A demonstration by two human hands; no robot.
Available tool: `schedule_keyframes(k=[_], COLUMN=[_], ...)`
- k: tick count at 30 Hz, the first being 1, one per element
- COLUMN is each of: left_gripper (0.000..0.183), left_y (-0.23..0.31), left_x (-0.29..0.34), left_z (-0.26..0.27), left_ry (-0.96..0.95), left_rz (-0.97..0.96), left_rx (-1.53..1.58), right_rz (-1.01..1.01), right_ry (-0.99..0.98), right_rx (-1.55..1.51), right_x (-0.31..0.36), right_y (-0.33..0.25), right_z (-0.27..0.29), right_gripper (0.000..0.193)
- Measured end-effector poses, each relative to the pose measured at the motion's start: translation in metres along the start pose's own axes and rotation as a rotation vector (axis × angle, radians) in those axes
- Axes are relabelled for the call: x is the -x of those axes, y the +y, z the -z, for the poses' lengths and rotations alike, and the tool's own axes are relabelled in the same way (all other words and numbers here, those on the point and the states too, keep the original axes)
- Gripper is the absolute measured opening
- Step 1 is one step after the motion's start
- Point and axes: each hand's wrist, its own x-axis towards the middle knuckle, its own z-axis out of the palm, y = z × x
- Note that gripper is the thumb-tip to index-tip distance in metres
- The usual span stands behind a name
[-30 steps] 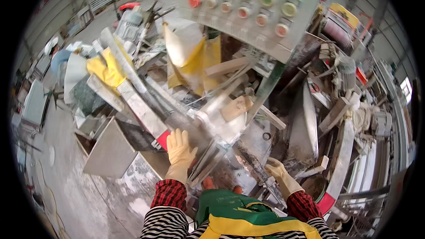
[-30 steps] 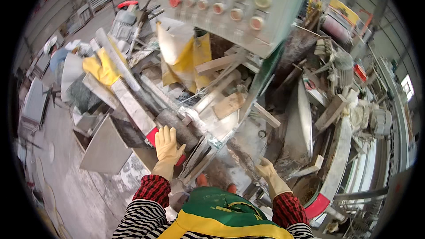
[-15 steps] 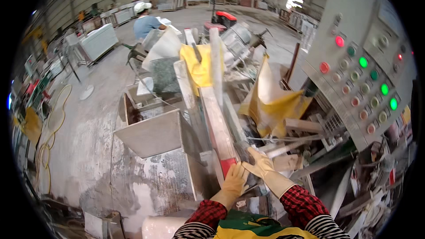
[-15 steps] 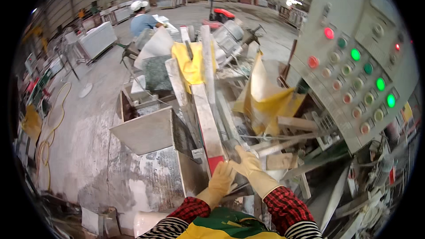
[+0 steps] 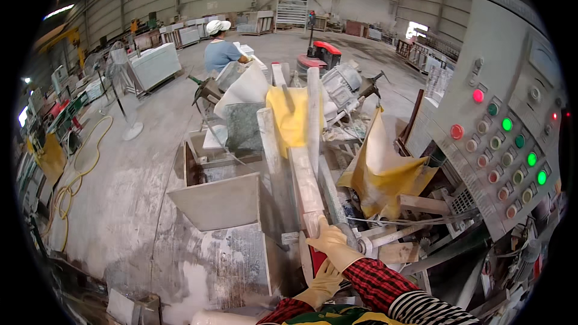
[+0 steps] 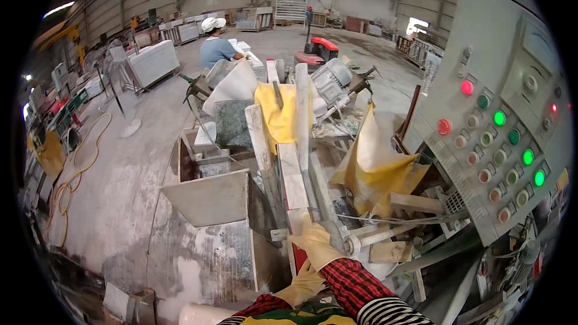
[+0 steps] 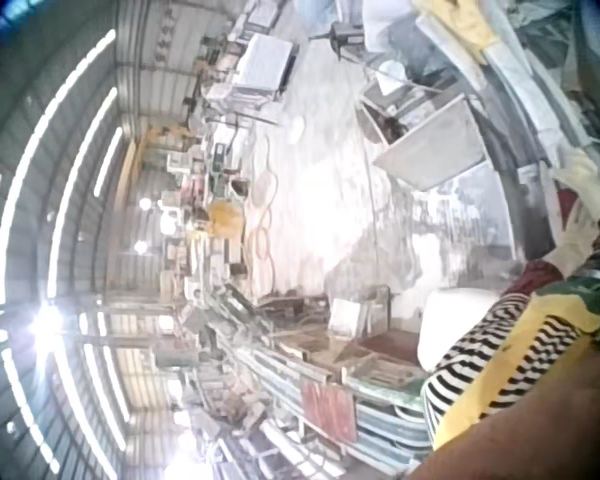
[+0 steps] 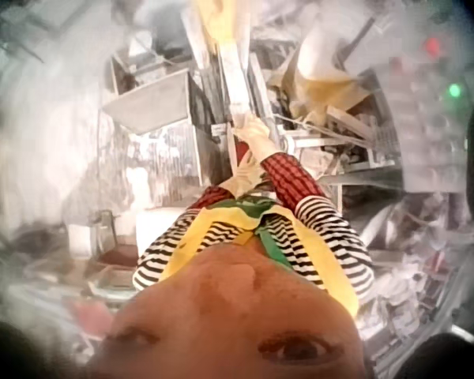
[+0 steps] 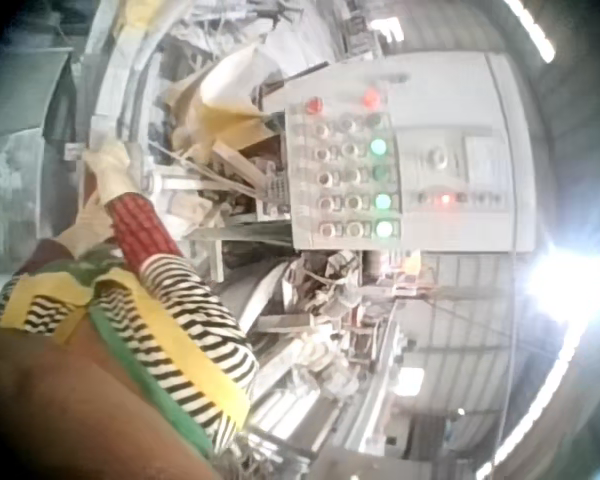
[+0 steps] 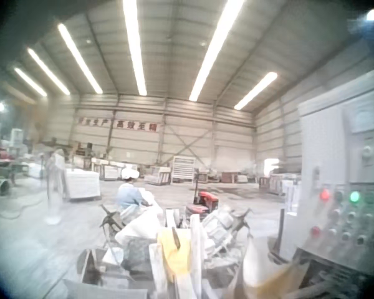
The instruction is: The person repeatedly picks up rectangular blocks and presses them against a moving sanding belt to smooth their surfaces. The person handles the blocks one at a time, turning them over to sand different faces before moving them aside.
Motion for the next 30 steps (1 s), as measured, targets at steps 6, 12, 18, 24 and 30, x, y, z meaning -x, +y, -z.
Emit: schedule_keyframes(k=[6,12,18,24,30], left_gripper=[0.084,0.082,0.07,0.03,0.048], left_y=[0.015,0.025,0.044,0.049,-0.029], left_x=[-0.001,-0.007,-0.02,-0.082,-0.052], left_z=[0.049,0.068,0.091,0.146,0.07], left_ry=[-0.138,-0.089,0.024,0.242,0.113], left_rz=[0.073,0.01,-0.015,-0.061,0.09], left_rx=[-0.095,-0.052,0.031,-0.047,-0.458], right_rz=[0.027,0.235,-0.43,-0.512,-1.1], right_ry=[0.031,0.259,0.588,1.597,2.268], right_rx=[-0.165,-1.196,-1.817,-1.877,-1.412], right_x=[0.025,0.058,0.248,0.467,0.602], right_y=[0.024,0.187,0.35,0.407,0.391], right_z=[0.019,-0.052,-0.077,-0.165,-0.235], right_gripper=[0.102,0.064,0.029,0.04,0.038])
